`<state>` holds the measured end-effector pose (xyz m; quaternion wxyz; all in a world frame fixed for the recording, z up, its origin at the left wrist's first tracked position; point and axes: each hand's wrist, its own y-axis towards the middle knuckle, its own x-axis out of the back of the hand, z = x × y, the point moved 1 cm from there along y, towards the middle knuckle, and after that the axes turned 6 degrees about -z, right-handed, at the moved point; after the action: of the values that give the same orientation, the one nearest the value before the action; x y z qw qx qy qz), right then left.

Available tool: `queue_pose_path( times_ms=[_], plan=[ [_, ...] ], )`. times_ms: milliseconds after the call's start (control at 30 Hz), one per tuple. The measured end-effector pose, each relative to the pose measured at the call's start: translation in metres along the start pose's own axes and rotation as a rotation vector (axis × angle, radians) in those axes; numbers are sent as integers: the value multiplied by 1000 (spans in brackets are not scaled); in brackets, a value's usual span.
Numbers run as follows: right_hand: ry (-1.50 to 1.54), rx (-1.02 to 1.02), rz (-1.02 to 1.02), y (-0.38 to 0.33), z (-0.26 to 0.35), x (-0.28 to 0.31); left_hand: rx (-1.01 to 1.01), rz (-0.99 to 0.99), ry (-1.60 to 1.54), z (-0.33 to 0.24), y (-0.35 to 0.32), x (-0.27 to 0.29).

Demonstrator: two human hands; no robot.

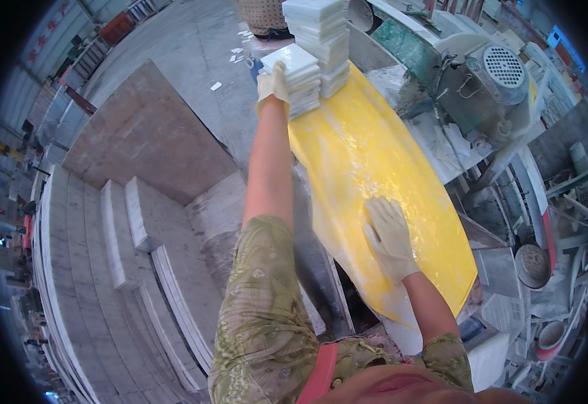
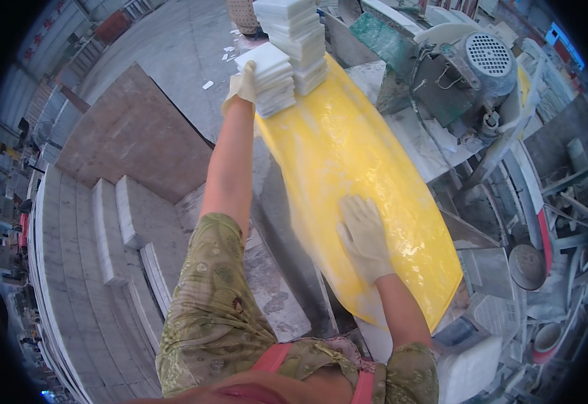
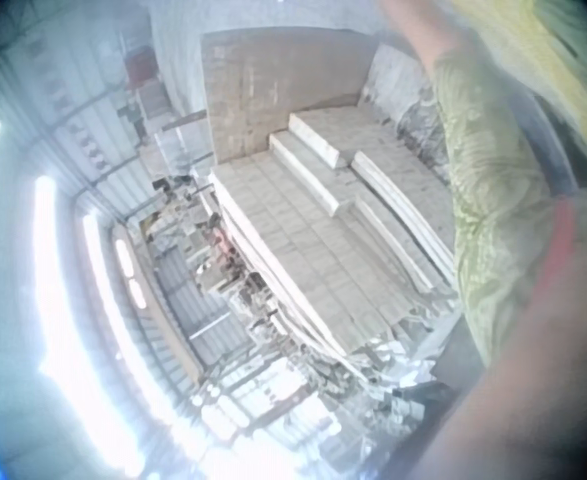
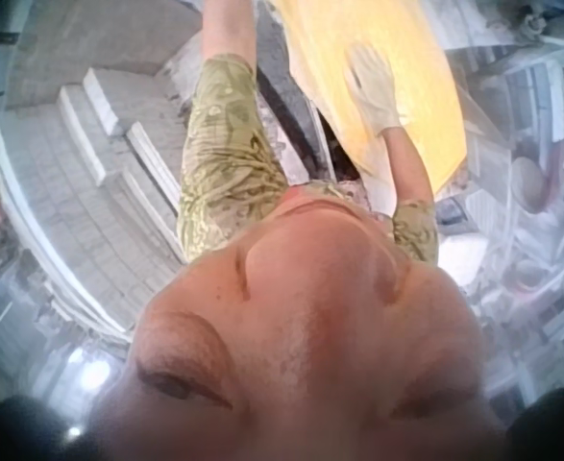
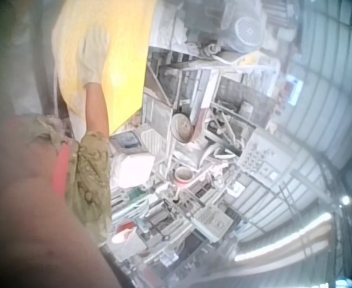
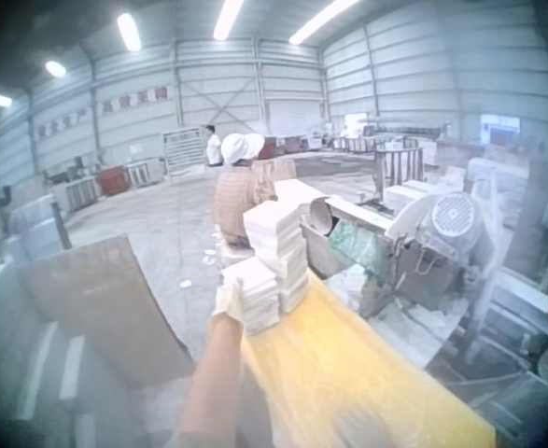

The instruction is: The person repeatedly wipes a yellow surface and surrounding areas with a white cloth. They also handle small white rectangular items, moving them around the workspace.

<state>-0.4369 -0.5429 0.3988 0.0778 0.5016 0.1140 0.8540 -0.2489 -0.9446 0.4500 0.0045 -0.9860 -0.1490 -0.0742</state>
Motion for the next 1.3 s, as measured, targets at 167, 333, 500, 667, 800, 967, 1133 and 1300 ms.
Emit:
queue_pose_path(
  times_ms=[167, 333, 500, 667, 800, 967, 1133, 1300],
  plan=[
    [-30, 20, -9, 0, -3, -4, -29, -45, 41, -1, 2, -6],
    [-25, 31, -12, -1, -8, -7, 81, -73, 65, 7, 6, -17],
    [2, 36, -27, -1, -4, -4, 59, -51, 60, 4, 7, -17],
    [13, 13, -13, -5, -4, -1, -60, -204, 41, 6, -13, -1],
    [-76, 51, -21, -10, -13, -10, -122, -157, -429, 52, -102, 50],
    [-180, 159, 27, -11, -35, -28, 156, -53, -155, 147, -356, 148],
    [-181, 336, 19, -2, -55, -30, 702, -59, -253, 182, -587, 207],
    [-40, 400, 168, -16, -15, 6, 543, -402, -291, 171, -692, 253]
  ],
)
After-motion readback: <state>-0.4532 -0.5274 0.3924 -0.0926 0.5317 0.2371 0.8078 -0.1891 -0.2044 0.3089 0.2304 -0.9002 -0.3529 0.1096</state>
